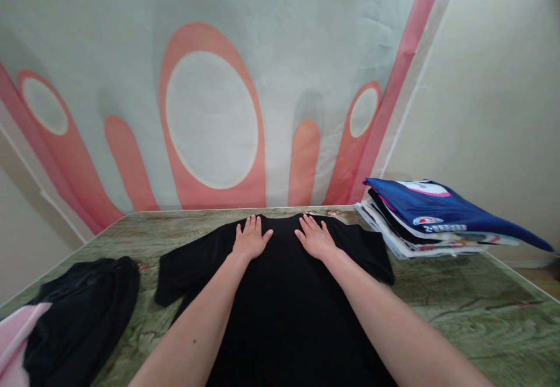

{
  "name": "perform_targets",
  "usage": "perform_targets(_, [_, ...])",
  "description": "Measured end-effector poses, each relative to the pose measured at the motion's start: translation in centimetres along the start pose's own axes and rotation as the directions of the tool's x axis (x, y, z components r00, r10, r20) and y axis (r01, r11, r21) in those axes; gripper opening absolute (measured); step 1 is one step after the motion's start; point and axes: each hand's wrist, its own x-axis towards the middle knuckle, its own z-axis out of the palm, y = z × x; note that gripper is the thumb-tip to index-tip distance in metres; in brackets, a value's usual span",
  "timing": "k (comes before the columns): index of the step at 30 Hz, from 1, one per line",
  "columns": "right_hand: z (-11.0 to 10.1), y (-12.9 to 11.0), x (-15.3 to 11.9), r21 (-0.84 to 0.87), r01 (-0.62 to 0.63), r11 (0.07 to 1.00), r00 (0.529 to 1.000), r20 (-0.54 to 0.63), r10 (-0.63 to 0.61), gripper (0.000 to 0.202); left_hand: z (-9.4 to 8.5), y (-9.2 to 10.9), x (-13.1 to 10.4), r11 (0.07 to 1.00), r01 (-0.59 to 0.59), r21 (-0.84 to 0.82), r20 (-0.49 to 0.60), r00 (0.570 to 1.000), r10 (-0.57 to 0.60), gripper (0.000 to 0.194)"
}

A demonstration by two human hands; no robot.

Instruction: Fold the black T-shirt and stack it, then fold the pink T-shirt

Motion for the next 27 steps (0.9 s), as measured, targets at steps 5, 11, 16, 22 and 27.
perform_targets(5, [-0.4, -0.3, -0.2, 0.001, -0.015, 1.000, 1.000, 0.003, 0.015, 0.063, -0.4, 0.0, -0.3, 1.000, -0.010, 0.018, -0.020, 1.000, 0.010, 0.078])
perform_targets(11, [-2.8, -1.6, -2.1, 0.051, 0.010, 0.999, 0.999, -0.051, -0.008, 0.061, -2.2, 1.9, -3.5, 0.997, -0.010, 0.081, -0.156, 0.987, 0.023, 0.069])
perform_targets(16, [-2.4, -4.0, -6.8, 0.087, 0.203, 0.975, 0.976, -0.096, -0.195, 0.063, -2.2, 4.2, -7.7, 0.989, -0.137, 0.061, -0.092, 0.986, 0.142, 0.067])
perform_targets(22, [-2.3, -1.9, -10.4, 0.071, 0.167, 0.983, 0.986, -0.038, -0.164, 0.060, -2.8, 2.1, -9.9, 0.983, -0.176, 0.050, -0.006, 0.984, 0.177, 0.059])
perform_targets(27, [-3.6, 2.7, -12.8, 0.049, 0.119, 0.992, 0.992, -0.055, -0.117, 0.056, -3.7, -1.8, -11.5, 0.979, -0.202, 0.029, 0.021, 0.979, 0.201, 0.057])
